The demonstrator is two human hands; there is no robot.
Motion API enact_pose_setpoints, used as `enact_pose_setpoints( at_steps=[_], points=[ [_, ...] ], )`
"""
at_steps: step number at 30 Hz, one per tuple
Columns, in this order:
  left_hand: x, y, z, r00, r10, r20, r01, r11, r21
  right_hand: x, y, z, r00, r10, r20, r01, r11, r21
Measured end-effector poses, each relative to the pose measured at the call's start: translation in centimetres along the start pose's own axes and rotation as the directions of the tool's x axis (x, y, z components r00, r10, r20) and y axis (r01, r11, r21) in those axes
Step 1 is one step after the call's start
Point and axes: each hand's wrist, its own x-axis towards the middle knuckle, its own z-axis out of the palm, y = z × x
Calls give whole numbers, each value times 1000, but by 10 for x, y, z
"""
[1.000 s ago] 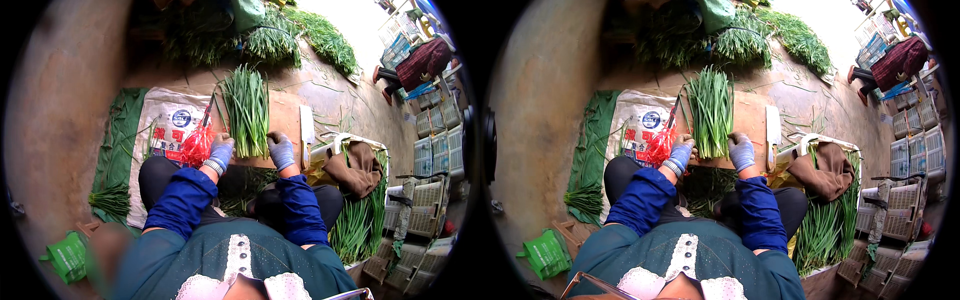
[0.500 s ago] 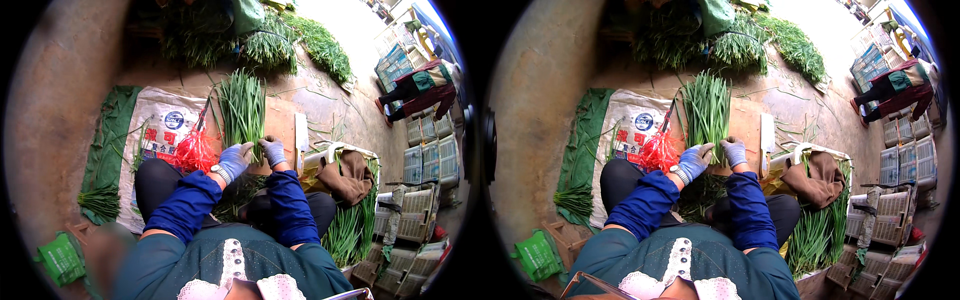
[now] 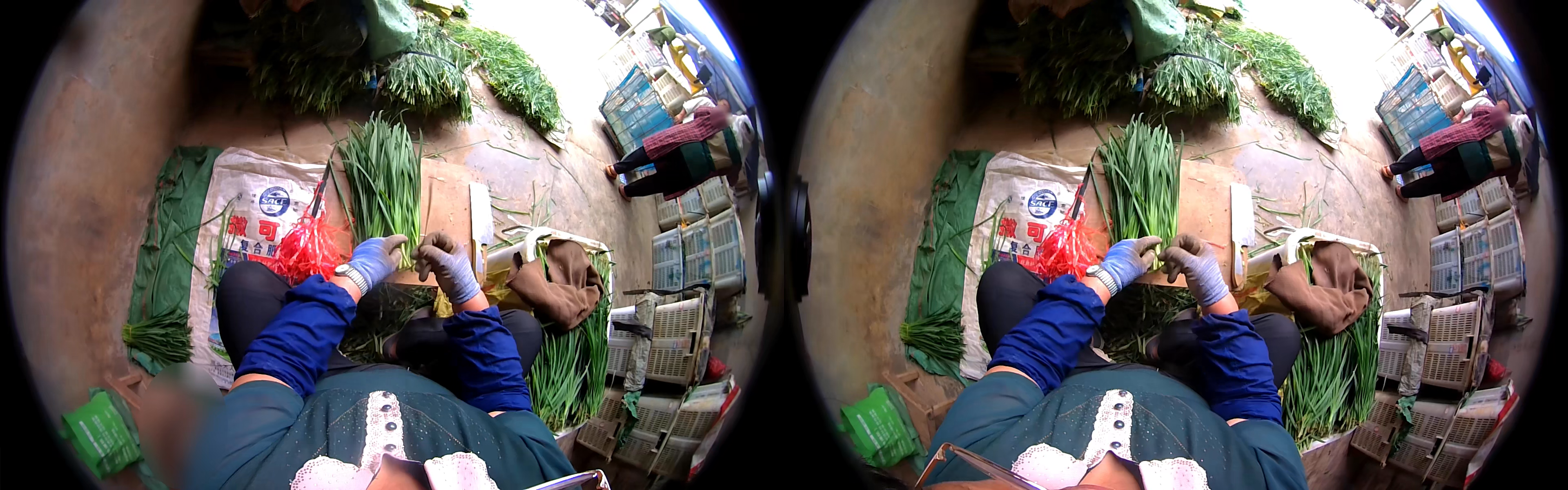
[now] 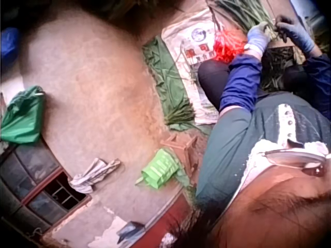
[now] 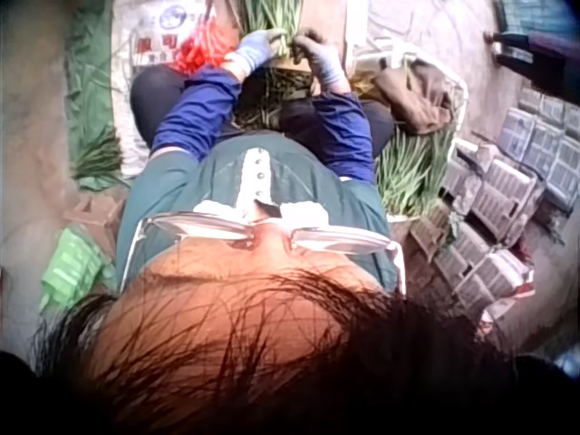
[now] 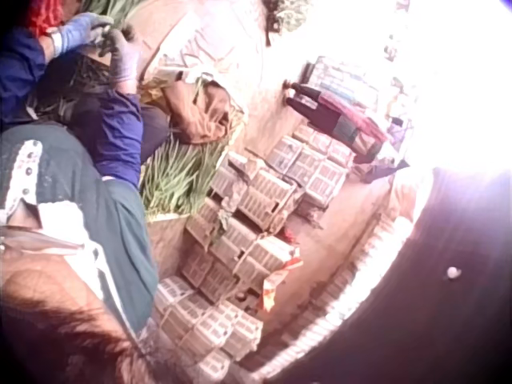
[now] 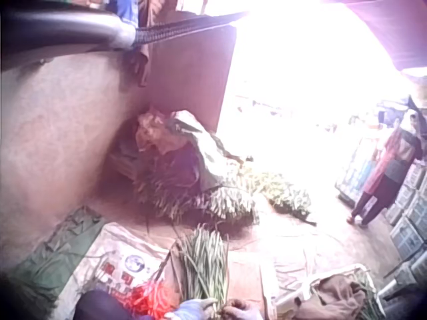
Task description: The person holds a bundle of green chive stalks, removes individual discolored or damaged leaves by hand, and places the cleaned bundle into a large plastic-lined crate.
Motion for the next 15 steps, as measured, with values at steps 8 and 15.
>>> enact_pose_setpoints(
  at_steps=[8, 15],
  points=[
    [-11, -28, -18, 883, -242, -401, 202, 969, -142, -37, 20, -11, 996, 89, -4, -50, 517, -855],
    [-20, -62, -17, 933, -319, -169, 319, 947, -26, 20, 42, -17, 970, -192, -150, -36, 496, -867]
  ],
)
